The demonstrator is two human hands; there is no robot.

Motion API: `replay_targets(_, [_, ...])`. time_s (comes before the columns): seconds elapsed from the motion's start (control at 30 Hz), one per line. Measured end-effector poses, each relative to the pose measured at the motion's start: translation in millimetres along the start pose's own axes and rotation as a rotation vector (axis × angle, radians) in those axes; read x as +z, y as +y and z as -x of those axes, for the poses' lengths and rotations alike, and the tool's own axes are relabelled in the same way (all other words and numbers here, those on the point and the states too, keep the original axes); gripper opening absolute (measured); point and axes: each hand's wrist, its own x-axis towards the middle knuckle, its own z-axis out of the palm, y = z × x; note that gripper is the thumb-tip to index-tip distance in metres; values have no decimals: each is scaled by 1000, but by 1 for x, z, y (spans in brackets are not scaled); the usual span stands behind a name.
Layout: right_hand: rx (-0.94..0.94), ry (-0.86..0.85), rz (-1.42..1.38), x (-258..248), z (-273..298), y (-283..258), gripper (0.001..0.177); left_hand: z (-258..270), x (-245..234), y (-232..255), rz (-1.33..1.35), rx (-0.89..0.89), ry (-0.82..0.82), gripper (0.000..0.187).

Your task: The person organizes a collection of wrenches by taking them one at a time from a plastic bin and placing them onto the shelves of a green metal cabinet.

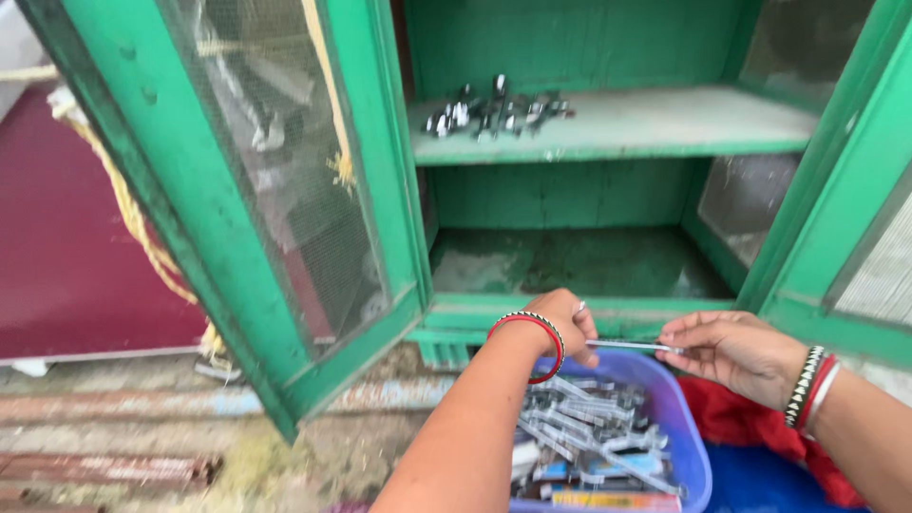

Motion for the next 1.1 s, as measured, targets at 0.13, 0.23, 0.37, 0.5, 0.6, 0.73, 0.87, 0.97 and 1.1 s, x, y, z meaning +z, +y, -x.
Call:
replay_targets(0.13, [110,-57,-8,-3,-12,54,19,7,42,-46,102,-187,-101,37])
replay_targets(0.23, [186,36,33,-4,-19,81,23,11,68,-71,151,-206,24,42])
replay_targets(0.37, [153,11,21,3,-31,103,34,16,89,-86,141,-335,109,35])
replay_targets(0.5, [104,91,239,13,-33,102,41,22,85,-74,132,-328,221,35])
replay_targets(0.6, [-126,213,488,27,-31,88,37,27,65,-48,89,-176,320,37])
replay_targets(0.73, [-527,349,491,60,-3,34,32,22,26,6,-42,247,638,38])
replay_targets(0.87, [-1194,580,860,104,24,-44,41,2,-33,57,-256,446,796,45])
replay_targets(0.97, [-1449,646,1011,127,24,-99,49,-19,-78,82,-441,550,987,54])
replay_targets(1.1, [-1588,684,1216,137,-5,-155,60,-55,-128,96,-559,482,1071,63])
